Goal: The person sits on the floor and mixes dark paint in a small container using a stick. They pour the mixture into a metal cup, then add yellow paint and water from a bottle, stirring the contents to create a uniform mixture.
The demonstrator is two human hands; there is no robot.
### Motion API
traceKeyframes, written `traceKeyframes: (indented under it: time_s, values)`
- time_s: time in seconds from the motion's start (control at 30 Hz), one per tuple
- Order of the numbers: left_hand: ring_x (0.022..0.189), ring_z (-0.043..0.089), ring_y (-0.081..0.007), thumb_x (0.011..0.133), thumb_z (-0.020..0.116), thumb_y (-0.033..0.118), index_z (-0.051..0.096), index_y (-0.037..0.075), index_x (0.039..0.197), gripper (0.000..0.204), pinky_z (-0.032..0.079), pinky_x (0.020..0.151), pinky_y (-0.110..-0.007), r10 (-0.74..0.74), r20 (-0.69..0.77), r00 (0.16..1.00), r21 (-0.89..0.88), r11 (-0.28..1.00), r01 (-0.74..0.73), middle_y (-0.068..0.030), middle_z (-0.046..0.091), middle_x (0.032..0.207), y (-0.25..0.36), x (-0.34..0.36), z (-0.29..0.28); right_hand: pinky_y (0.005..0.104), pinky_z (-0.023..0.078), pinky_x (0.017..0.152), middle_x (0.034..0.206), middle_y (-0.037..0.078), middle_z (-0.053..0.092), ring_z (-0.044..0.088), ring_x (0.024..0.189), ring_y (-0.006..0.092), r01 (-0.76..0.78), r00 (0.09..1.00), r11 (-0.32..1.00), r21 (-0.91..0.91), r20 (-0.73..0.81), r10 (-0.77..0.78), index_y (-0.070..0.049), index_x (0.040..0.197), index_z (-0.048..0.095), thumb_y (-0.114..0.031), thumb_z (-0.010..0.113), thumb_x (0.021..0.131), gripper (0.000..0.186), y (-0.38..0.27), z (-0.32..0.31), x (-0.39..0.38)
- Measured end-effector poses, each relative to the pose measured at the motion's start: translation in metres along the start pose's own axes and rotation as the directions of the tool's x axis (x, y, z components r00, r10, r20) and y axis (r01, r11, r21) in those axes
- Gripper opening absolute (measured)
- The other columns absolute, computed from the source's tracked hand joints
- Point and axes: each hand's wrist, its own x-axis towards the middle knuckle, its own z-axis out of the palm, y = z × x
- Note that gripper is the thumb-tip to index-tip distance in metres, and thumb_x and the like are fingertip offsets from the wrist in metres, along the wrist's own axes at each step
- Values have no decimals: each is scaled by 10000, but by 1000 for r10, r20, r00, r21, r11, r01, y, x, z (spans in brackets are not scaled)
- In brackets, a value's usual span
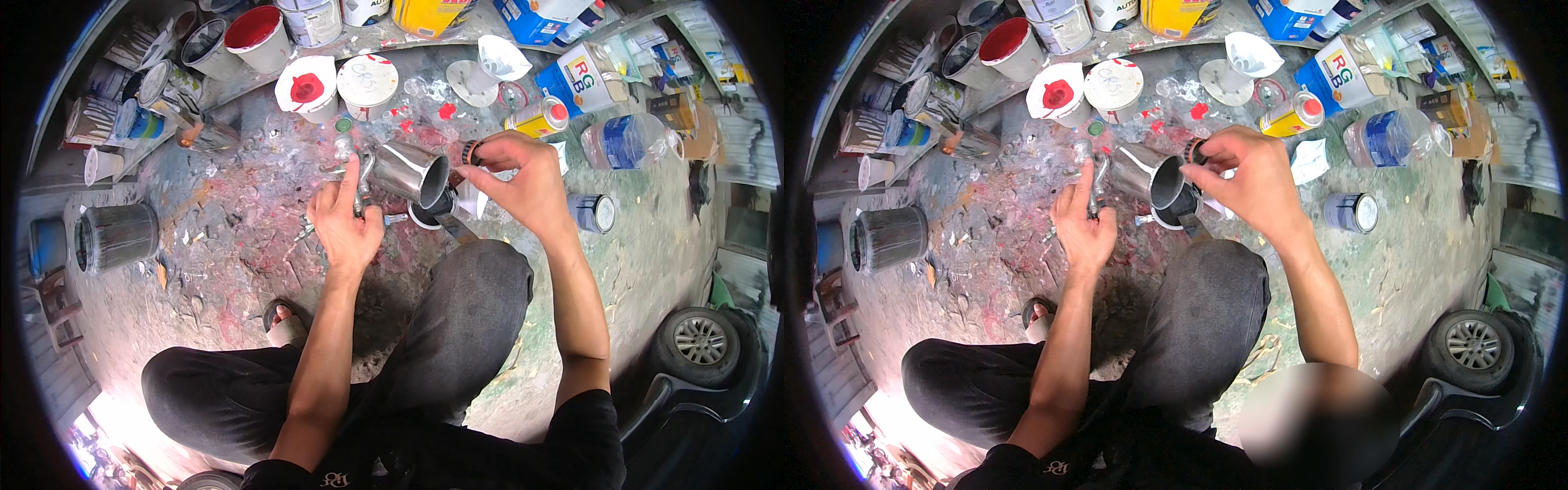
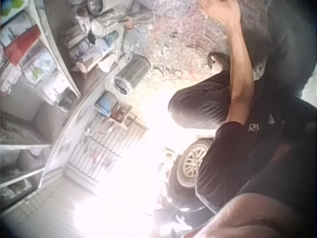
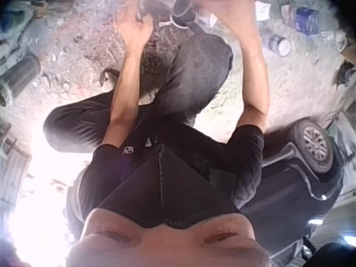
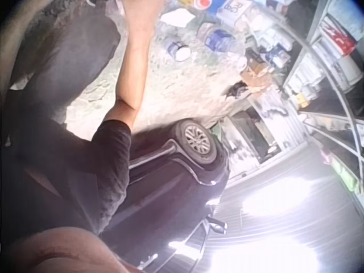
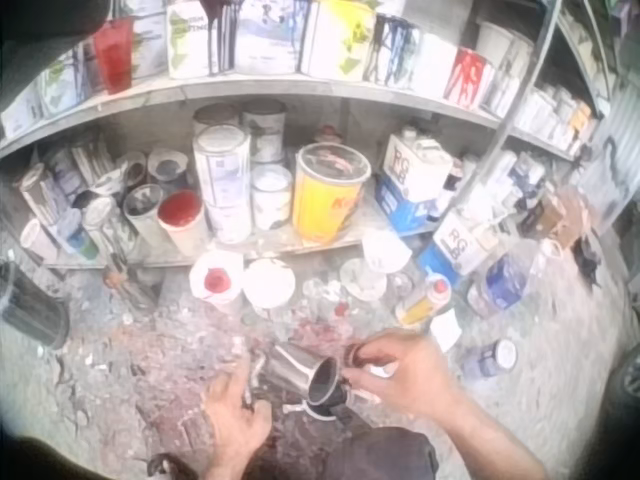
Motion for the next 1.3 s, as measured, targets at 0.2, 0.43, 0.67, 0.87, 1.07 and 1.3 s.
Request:
traceKeyframes:
  time_s: [0.2,0.43,0.67,0.87,1.07,1.3]
  values:
    - [878,521,-254,649,623,81,640,204,1366,728,345,1003,-491,223,-31,974,228,951,-211,-59,493,881,9,-2,-4,297,572,631,784,134,698,729,699,198,-136,989,989,-61,-59,132,52,834,684,-123,856,746,261,19,3,-4]
    - [953,530,-240,640,628,38,660,304,1331,742,274,1112,-528,305,-65,950,255,926,-280,-41,522,952,13,-5,-4,321,551,598,762,136,704,704,653,193,-266,964,953,-142,-56,261,35,853,667,-137,845,749,269,27,3,-9]
    - [1022,534,-237,653,623,3,670,330,1310,736,253,1127,-528,343,-129,930,277,913,-299,-40,554,1022,17,-11,-2,330,552,633,774,131,711,686,654,205,-305,952,946,-113,-58,300,15,967,674,-132,772,795,246,37,3,-13]
    - [1054,537,-245,660,622,-7,688,331,1287,715,239,1133,-531,371,-177,912,285,906,-313,-42,562,1047,22,-11,0,328,555,676,815,136,714,693,706,198,-283,958,953,-103,-63,278,11,1043,654,-122,735,810,280,61,7,-20]
    - [1043,546,-253,653,612,-21,692,324,1284,724,235,1133,-536,376,-231,897,294,906,-304,-38,557,1040,26,-8,-2,326,551,677,810,128,707,683,700,190,-363,926,932,-3,-108,361,9,954,631,-117,758,776,252,68,11,-18]
    - [939,578,-262,654,607,-57,689,240,1299,715,342,1054,-457,126,-56,990,10,992,-126,-51,586,888,27,5,-8,272,501,622,776,36,672,629,690,109,-398,906,890,224,-58,419,-12,872,585,-100,795,768,251,82,14,-10]
